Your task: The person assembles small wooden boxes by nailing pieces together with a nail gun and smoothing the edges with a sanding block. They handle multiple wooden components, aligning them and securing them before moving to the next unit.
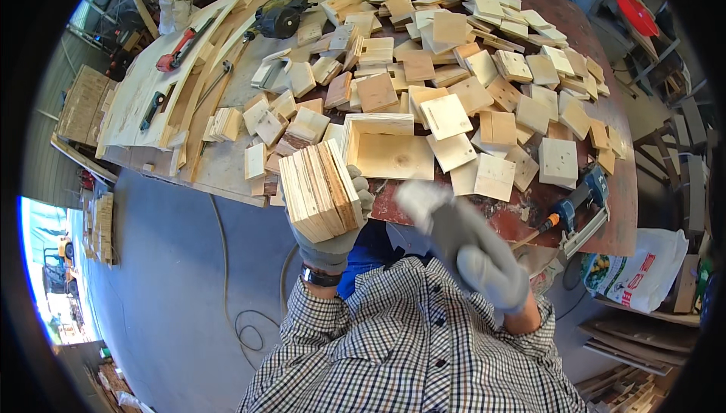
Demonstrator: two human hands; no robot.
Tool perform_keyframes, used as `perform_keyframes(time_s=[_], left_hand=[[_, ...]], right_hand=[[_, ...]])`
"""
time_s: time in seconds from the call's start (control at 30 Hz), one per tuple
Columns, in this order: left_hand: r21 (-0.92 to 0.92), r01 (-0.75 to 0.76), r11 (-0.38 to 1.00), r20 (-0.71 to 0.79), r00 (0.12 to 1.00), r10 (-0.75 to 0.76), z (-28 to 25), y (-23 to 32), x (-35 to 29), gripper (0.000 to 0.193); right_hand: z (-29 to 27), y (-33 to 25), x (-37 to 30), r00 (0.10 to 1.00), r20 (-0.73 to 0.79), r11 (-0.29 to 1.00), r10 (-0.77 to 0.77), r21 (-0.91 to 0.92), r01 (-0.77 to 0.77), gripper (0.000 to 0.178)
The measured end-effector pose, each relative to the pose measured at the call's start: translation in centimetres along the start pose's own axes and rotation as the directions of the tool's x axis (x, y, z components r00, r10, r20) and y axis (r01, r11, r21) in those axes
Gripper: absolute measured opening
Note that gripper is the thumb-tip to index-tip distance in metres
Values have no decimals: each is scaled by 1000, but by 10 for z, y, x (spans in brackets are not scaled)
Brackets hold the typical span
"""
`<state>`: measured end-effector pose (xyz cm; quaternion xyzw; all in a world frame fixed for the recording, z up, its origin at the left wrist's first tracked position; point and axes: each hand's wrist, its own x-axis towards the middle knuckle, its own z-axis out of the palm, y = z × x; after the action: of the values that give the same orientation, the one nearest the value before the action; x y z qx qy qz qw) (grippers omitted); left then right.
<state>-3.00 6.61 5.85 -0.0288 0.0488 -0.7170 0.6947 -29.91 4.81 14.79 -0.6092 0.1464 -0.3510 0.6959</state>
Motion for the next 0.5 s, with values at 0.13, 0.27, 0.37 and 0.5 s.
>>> perform_keyframes(time_s=[0.13, 0.27, 0.37, 0.5], left_hand=[[100, -15, 995, -62, 998, 21, 3, -16, -1, 74], [166, -50, 985, 11, 999, 49, -4, -25, 0, 72], [187, -52, 981, 17, 999, 50, -2, -14, 1, 70], [197, -61, 978, -23, 998, 66, 5, -13, 2, 68]], right_hand=[[2, 3, 42, 971, -239, 983, 18, -173, -61, 65], [13, 15, 53, 980, -124, 891, -157, -446, 87, 69], [7, 0, 18, 992, 68, 917, -110, -378, 127, 69], [15, 2, 24, 950, -252, 952, -184, -285, 109, 72]])
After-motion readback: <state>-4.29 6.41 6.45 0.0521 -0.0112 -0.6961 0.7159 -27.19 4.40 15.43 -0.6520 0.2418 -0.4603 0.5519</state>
